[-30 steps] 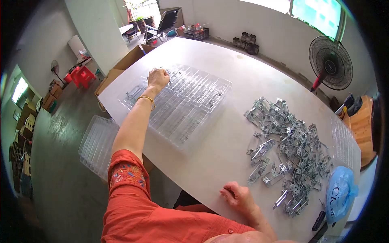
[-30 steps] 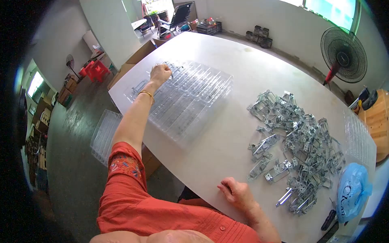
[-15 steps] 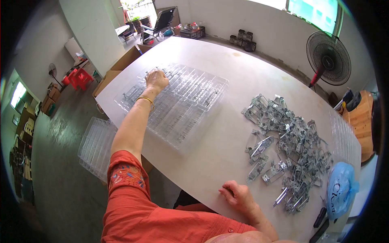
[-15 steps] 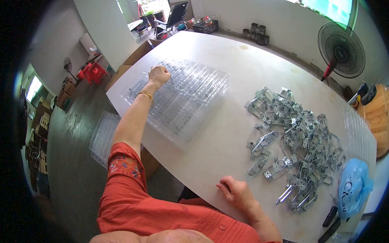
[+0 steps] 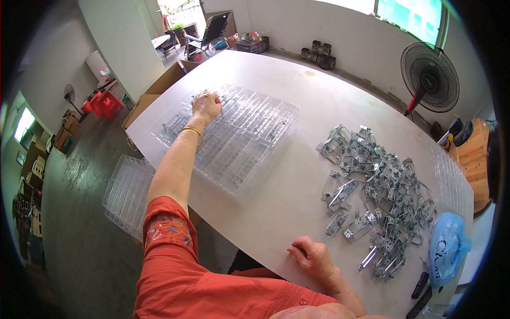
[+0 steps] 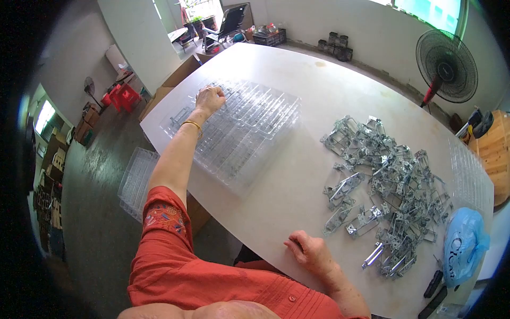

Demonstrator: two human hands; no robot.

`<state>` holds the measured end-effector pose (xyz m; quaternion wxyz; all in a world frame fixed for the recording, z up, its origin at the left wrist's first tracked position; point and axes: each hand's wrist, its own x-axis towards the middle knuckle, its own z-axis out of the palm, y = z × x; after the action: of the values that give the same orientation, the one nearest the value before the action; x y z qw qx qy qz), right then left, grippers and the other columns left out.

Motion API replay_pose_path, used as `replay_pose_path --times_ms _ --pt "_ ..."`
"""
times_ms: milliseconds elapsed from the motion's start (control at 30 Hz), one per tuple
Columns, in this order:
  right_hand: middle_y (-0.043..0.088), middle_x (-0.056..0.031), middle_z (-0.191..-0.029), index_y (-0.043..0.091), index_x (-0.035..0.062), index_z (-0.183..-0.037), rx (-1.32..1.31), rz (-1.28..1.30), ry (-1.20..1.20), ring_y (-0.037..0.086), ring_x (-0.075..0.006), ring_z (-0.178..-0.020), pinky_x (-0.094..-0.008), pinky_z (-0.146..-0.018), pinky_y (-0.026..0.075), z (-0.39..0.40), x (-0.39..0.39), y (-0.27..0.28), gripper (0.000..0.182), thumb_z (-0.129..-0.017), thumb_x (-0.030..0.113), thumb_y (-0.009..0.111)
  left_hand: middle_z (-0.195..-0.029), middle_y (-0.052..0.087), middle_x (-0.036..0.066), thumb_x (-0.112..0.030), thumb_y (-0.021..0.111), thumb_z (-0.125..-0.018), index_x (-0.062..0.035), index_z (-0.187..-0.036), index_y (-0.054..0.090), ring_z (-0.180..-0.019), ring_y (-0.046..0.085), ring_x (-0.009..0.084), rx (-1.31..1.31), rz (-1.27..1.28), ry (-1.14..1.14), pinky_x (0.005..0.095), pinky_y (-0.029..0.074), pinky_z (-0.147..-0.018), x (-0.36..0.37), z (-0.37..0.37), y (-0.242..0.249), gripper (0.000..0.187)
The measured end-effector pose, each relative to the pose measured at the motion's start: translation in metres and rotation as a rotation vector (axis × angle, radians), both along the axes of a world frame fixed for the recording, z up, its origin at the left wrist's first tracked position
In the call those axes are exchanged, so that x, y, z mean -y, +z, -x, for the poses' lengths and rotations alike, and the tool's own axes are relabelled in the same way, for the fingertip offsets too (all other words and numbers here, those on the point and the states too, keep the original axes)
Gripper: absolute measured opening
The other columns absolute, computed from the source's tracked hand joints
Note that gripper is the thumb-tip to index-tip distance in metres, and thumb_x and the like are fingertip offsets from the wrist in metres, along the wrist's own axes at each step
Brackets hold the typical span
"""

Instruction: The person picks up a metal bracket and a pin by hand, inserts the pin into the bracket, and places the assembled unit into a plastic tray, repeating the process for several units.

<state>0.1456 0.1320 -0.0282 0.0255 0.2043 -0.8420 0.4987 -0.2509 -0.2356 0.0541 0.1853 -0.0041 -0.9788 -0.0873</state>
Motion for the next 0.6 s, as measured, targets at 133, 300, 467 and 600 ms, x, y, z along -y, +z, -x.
replay_pose_path --times_ms 133,300,467,600 --pt "0.068 -0.0132 -0.079 0.059 0.0058 -0.1 -0.012 0.0 -0.001 0.069 -0.0306 -0.067 -0.037 -0.057 0.054 0.0 0.0 0.0 0.022 -0.088 0.01 0.077 -0.111 0.07 0.019 -0.026 0.07 -0.075 -0.016 -0.09 0.078 -0.114 0.062 0.0381 -0.002 0.003 -0.035 0.0485 0.049 -0.1 0.003 0.007 -0.004 0.02" --pt "0.067 -0.0134 -0.079 0.059 0.0056 -0.099 -0.018 0.016 0.002 0.069 -0.0308 -0.066 -0.0371 -0.057 0.054 0.0 0.0 -0.003 0.022 -0.088 0.009 0.077 -0.112 0.068 0.021 -0.025 0.07 -0.075 -0.0136 -0.097 0.075 -0.112 0.063 0.0386 -0.058 -0.021 -0.066 0.0487 0.048 -0.099 0.001 0.002 -0.002 0.025" --pt "0.067 -0.0142 -0.079 0.06 0.0049 -0.099 0.012 0.003 -0.005 0.068 -0.0306 -0.066 -0.0363 -0.058 0.054 0.0 -0.001 0.0 0.02 -0.088 0.009 0.077 -0.112 0.067 0.02 -0.021 0.066 -0.082 -0.0139 -0.101 0.074 -0.115 0.061 0.0363 -0.056 -0.027 -0.056 0.0497 0.047 -0.1 0.0 0.004 -0.001 0.022" --pt "0.067 -0.0145 -0.079 0.061 0.0045 -0.098 0.107 0.05 -0.022 0.068 -0.0301 -0.067 -0.0358 -0.059 0.054 -0.002 0.0 0.0 0.019 -0.088 0.009 0.076 -0.11 0.067 0.02 -0.014 0.063 -0.086 -0.0105 -0.101 0.073 -0.109 0.064 0.0357 -0.215 -0.063 -0.09 0.0474 0.05 -0.095 0.001 0.004 0.014 0.019"
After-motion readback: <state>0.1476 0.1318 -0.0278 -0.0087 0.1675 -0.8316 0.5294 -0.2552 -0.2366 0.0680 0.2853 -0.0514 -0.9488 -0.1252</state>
